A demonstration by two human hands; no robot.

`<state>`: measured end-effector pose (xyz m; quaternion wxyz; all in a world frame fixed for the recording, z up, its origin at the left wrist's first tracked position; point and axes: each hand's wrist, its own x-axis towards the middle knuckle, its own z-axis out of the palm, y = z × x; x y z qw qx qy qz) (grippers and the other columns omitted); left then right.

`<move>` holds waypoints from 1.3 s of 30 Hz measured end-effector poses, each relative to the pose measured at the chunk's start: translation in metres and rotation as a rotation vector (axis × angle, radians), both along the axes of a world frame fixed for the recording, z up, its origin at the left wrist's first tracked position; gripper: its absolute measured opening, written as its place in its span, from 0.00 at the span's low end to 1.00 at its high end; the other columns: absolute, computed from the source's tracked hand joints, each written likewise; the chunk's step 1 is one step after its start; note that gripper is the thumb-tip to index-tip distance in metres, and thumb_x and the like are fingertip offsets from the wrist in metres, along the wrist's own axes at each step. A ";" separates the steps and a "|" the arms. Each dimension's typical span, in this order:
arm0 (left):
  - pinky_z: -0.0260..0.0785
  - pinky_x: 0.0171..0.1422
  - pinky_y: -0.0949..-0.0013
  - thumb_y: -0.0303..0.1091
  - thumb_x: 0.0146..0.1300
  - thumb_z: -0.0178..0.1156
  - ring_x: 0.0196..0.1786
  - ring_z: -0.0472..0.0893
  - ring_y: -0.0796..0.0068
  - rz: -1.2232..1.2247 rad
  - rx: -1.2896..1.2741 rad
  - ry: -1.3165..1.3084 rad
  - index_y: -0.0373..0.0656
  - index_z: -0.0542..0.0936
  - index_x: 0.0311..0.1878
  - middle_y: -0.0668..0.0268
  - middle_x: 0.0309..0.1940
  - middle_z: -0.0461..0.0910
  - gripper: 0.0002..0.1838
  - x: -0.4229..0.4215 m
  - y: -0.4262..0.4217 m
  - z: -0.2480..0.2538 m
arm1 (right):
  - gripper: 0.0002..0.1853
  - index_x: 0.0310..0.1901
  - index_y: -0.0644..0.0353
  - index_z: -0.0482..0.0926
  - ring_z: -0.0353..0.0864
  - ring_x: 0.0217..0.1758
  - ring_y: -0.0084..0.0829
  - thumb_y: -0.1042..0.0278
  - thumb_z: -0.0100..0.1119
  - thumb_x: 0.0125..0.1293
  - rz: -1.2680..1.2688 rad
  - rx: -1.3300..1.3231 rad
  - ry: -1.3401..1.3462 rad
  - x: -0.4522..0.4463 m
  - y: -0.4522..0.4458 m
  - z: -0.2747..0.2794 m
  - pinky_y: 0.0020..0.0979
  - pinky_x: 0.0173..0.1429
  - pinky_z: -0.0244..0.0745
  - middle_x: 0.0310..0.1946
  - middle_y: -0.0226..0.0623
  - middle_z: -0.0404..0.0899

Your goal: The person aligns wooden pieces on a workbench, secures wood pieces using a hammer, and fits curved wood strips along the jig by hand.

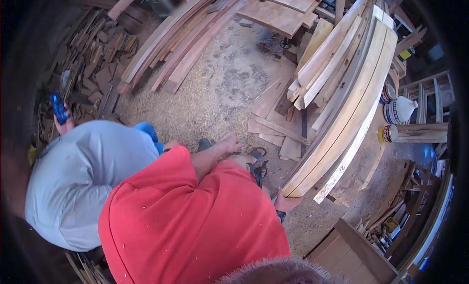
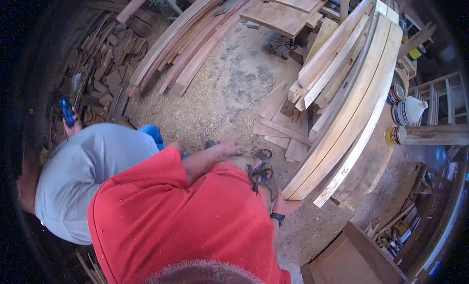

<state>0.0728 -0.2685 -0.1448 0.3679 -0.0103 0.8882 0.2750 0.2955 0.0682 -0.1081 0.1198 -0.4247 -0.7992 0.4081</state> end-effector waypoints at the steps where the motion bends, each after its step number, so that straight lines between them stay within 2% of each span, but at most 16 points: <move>1: 0.78 0.45 0.52 0.50 0.66 0.61 0.37 0.88 0.55 -0.017 0.083 0.056 0.45 0.90 0.36 0.52 0.33 0.88 0.19 0.004 0.004 0.000 | 0.72 0.78 0.74 0.53 0.62 0.78 0.57 0.48 0.90 0.37 0.007 0.012 -0.004 0.001 0.000 -0.004 0.50 0.82 0.58 0.74 0.63 0.61; 4: 0.79 0.45 0.51 0.49 0.66 0.61 0.37 0.88 0.55 0.058 0.172 0.018 0.44 0.89 0.35 0.51 0.33 0.89 0.18 0.012 0.017 0.000 | 0.73 0.78 0.74 0.52 0.62 0.78 0.57 0.49 0.90 0.36 0.007 0.067 -0.098 0.004 0.002 -0.006 0.50 0.82 0.57 0.74 0.63 0.61; 7: 0.78 0.51 0.50 0.48 0.68 0.59 0.45 0.87 0.52 -0.017 0.173 0.060 0.45 0.88 0.47 0.49 0.45 0.88 0.18 0.007 0.018 -0.001 | 0.73 0.78 0.75 0.52 0.61 0.78 0.59 0.50 0.90 0.35 -0.022 -0.061 -0.050 -0.001 0.002 0.000 0.51 0.83 0.56 0.74 0.64 0.61; 10: 0.76 0.60 0.50 0.49 0.71 0.58 0.55 0.85 0.47 -0.126 0.209 0.094 0.44 0.85 0.57 0.47 0.53 0.86 0.22 0.008 0.009 -0.010 | 0.73 0.78 0.75 0.53 0.61 0.78 0.60 0.50 0.90 0.35 -0.005 -0.001 0.027 0.004 0.006 -0.022 0.52 0.83 0.56 0.73 0.65 0.62; 11: 0.76 0.60 0.50 0.49 0.71 0.58 0.55 0.85 0.47 -0.134 0.219 0.100 0.44 0.85 0.57 0.47 0.53 0.86 0.22 0.013 0.009 -0.011 | 0.72 0.78 0.76 0.53 0.61 0.78 0.60 0.52 0.90 0.36 -0.011 0.005 -0.103 0.005 0.008 -0.020 0.52 0.83 0.55 0.73 0.66 0.62; 13: 0.75 0.61 0.49 0.49 0.70 0.59 0.54 0.85 0.46 0.044 0.312 0.089 0.39 0.85 0.52 0.45 0.50 0.86 0.22 0.014 0.009 0.004 | 0.72 0.77 0.76 0.53 0.61 0.78 0.60 0.52 0.90 0.36 0.004 0.032 -0.108 0.004 0.010 -0.013 0.53 0.83 0.55 0.73 0.66 0.62; 16: 0.77 0.54 0.51 0.52 0.70 0.60 0.48 0.87 0.53 -0.022 0.087 0.029 0.43 0.88 0.48 0.51 0.44 0.89 0.21 0.009 0.004 0.015 | 0.72 0.77 0.77 0.52 0.60 0.78 0.60 0.52 0.90 0.36 0.016 0.071 -0.118 0.002 0.003 -0.012 0.53 0.83 0.55 0.73 0.66 0.61; 19: 0.77 0.53 0.51 0.53 0.69 0.61 0.47 0.87 0.52 0.013 0.159 0.157 0.42 0.88 0.48 0.50 0.43 0.89 0.22 0.016 -0.002 0.015 | 0.72 0.77 0.77 0.51 0.59 0.79 0.60 0.52 0.91 0.36 0.014 0.078 -0.147 0.002 0.004 -0.004 0.53 0.83 0.55 0.74 0.66 0.60; 20: 0.77 0.53 0.51 0.53 0.69 0.61 0.47 0.87 0.52 0.011 0.162 0.158 0.42 0.88 0.48 0.50 0.43 0.89 0.22 0.017 -0.002 0.017 | 0.73 0.77 0.78 0.51 0.59 0.79 0.60 0.51 0.91 0.36 0.016 0.051 -0.173 0.000 0.003 0.002 0.53 0.84 0.54 0.74 0.66 0.59; 22: 0.76 0.62 0.52 0.50 0.71 0.60 0.55 0.86 0.48 0.029 0.057 0.016 0.40 0.87 0.53 0.45 0.50 0.87 0.22 0.021 -0.010 0.022 | 0.73 0.77 0.77 0.50 0.59 0.79 0.60 0.52 0.91 0.36 0.007 0.034 -0.150 -0.002 0.001 0.006 0.52 0.84 0.54 0.74 0.66 0.59; 30: 0.77 0.60 0.54 0.51 0.71 0.61 0.54 0.87 0.53 0.157 0.018 -0.046 0.42 0.88 0.53 0.49 0.50 0.88 0.22 0.024 -0.041 0.006 | 0.73 0.78 0.76 0.50 0.59 0.79 0.60 0.55 0.91 0.37 -0.011 -0.030 -0.120 -0.008 -0.002 0.018 0.51 0.84 0.55 0.74 0.66 0.59; 33: 0.77 0.61 0.55 0.51 0.71 0.61 0.54 0.87 0.54 0.207 0.046 -0.087 0.43 0.89 0.53 0.50 0.49 0.89 0.22 0.018 -0.050 0.013 | 0.73 0.79 0.75 0.48 0.56 0.81 0.59 0.50 0.89 0.38 0.007 -0.023 -0.160 -0.004 0.006 0.006 0.52 0.84 0.55 0.76 0.66 0.57; 35: 0.77 0.62 0.56 0.51 0.71 0.61 0.54 0.87 0.54 0.234 0.073 -0.104 0.43 0.89 0.52 0.50 0.49 0.89 0.22 0.015 -0.062 0.010 | 0.76 0.80 0.74 0.46 0.54 0.83 0.58 0.44 0.88 0.39 0.037 0.157 -0.413 -0.005 0.007 -0.004 0.53 0.84 0.55 0.79 0.67 0.54; 37: 0.78 0.55 0.55 0.53 0.69 0.63 0.46 0.88 0.57 0.305 0.103 0.004 0.44 0.90 0.49 0.53 0.41 0.90 0.22 0.015 -0.075 -0.001 | 0.77 0.81 0.73 0.46 0.53 0.84 0.58 0.41 0.87 0.39 -0.002 0.199 -0.450 -0.022 -0.002 0.022 0.53 0.84 0.55 0.79 0.67 0.52; 38: 0.78 0.55 0.55 0.53 0.69 0.63 0.46 0.88 0.57 0.298 0.109 -0.001 0.44 0.90 0.49 0.53 0.41 0.90 0.22 0.009 -0.083 -0.003 | 0.78 0.81 0.72 0.45 0.52 0.84 0.58 0.39 0.86 0.39 -0.037 0.237 -0.487 -0.031 -0.009 0.037 0.53 0.84 0.54 0.80 0.67 0.51; 39: 0.77 0.59 0.55 0.53 0.70 0.62 0.51 0.88 0.56 0.277 0.081 -0.017 0.44 0.90 0.51 0.52 0.46 0.89 0.22 0.004 -0.091 -0.004 | 0.79 0.82 0.70 0.44 0.57 0.82 0.59 0.38 0.87 0.37 -0.033 0.338 -0.491 -0.035 -0.008 0.030 0.54 0.82 0.59 0.79 0.68 0.53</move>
